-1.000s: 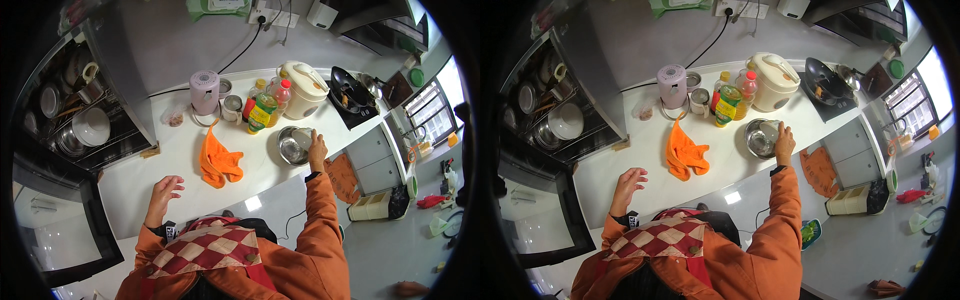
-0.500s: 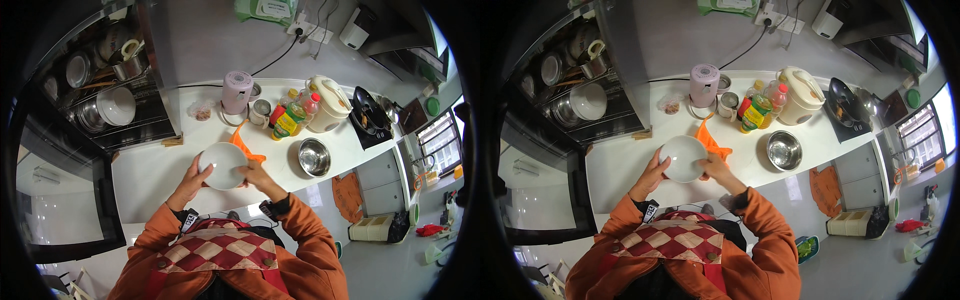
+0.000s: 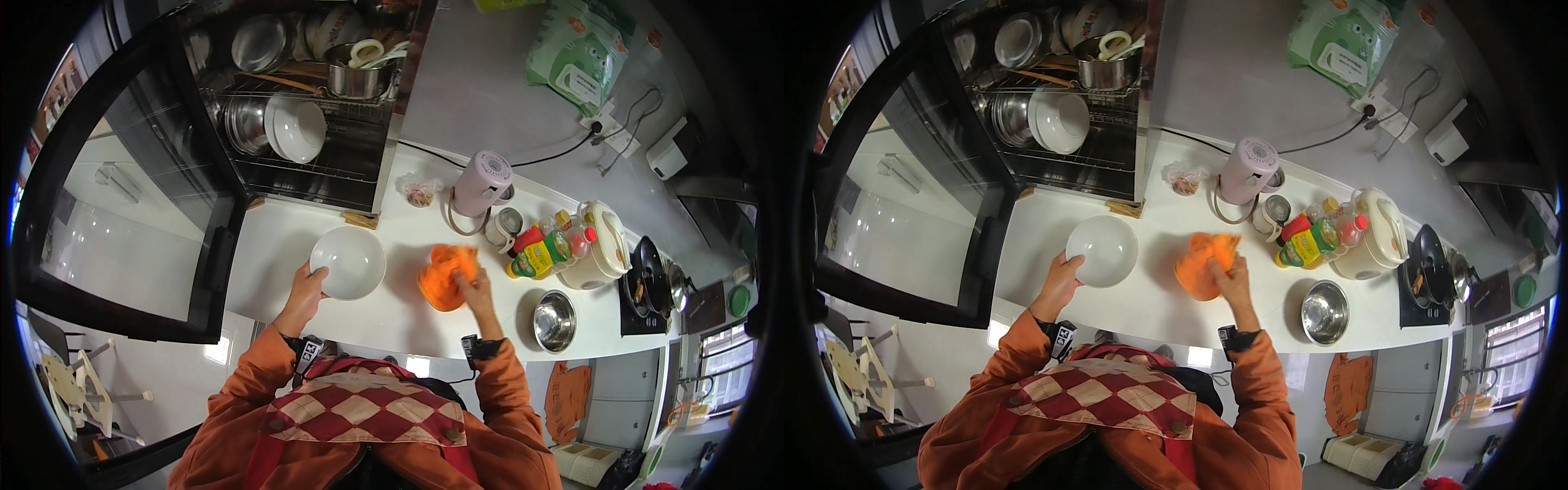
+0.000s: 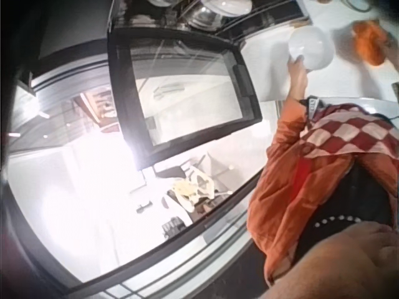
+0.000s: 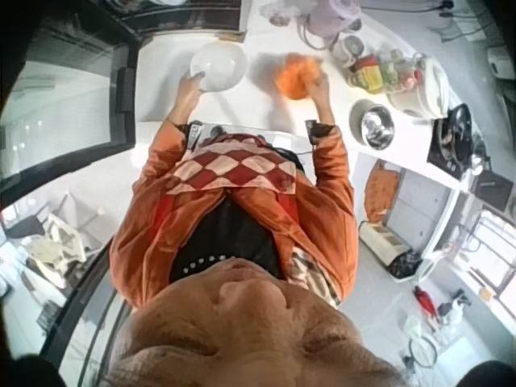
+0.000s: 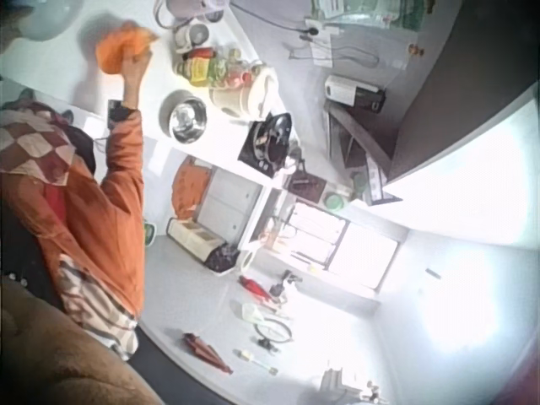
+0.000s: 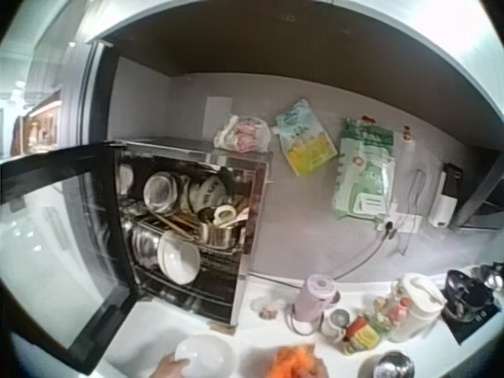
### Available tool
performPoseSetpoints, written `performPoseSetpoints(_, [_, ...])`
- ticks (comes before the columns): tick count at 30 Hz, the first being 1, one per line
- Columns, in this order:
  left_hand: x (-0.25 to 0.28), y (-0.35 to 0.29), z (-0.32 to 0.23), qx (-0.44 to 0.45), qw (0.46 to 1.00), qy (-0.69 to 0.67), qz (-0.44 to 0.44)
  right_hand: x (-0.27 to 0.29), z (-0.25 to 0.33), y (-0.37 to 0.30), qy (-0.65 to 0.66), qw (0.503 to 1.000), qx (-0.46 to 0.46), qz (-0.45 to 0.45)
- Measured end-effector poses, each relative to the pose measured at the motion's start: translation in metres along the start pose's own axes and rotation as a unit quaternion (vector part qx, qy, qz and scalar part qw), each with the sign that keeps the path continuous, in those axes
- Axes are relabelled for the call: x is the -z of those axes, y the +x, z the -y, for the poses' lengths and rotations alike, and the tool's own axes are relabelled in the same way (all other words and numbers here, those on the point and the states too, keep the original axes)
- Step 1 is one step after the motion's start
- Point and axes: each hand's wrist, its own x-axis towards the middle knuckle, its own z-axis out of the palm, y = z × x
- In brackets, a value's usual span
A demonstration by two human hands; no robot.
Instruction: The person dries several kitchen items with an orange cloth, including a metal bowl, a white bowl, a small metal bowl, and a pink electric kettle, then places them in a dish rack. The person also opens a rice cooker and scoops rice into a bowl.
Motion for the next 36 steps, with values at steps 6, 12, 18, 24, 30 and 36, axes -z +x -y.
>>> performPoseSetpoints(6, [-0.035, 0.002, 0.006, -0.059, 0.995, 0.009, 0.083, -0.066, 0.091, -0.041, -0.136, 0.924, 0.346, 0.087])
performPoseSetpoints(12, [-0.059, -0.012, -0.023, -0.197, 0.952, 0.226, 0.068, -0.106, 0.08, -0.038, -0.042, 0.945, 0.325, -0.015])
performPoseSetpoints(18, [-0.078, -0.026, -0.047, -0.146, 0.943, 0.273, 0.123, -0.068, 0.125, -0.014, 0.324, 0.928, 0.17, -0.068])
performPoseSetpoints(24, [-0.078, -0.041, -0.048, -0.286, 0.877, 0.355, 0.149, -0.087, 0.118, -0.019, 0.238, 0.935, -0.106, 0.242])
performPoseSetpoints(30, [-0.071, -0.037, -0.042, -0.241, 0.929, 0.282, 0.018, -0.111, 0.086, -0.026, 0.254, 0.935, -0.033, 0.245])
performPoseSetpoints(36, [-0.063, -0.034, -0.054, -0.318, 0.896, 0.308, -0.015, -0.121, 0.079, -0.025, 0.103, 0.964, 0.106, 0.222])
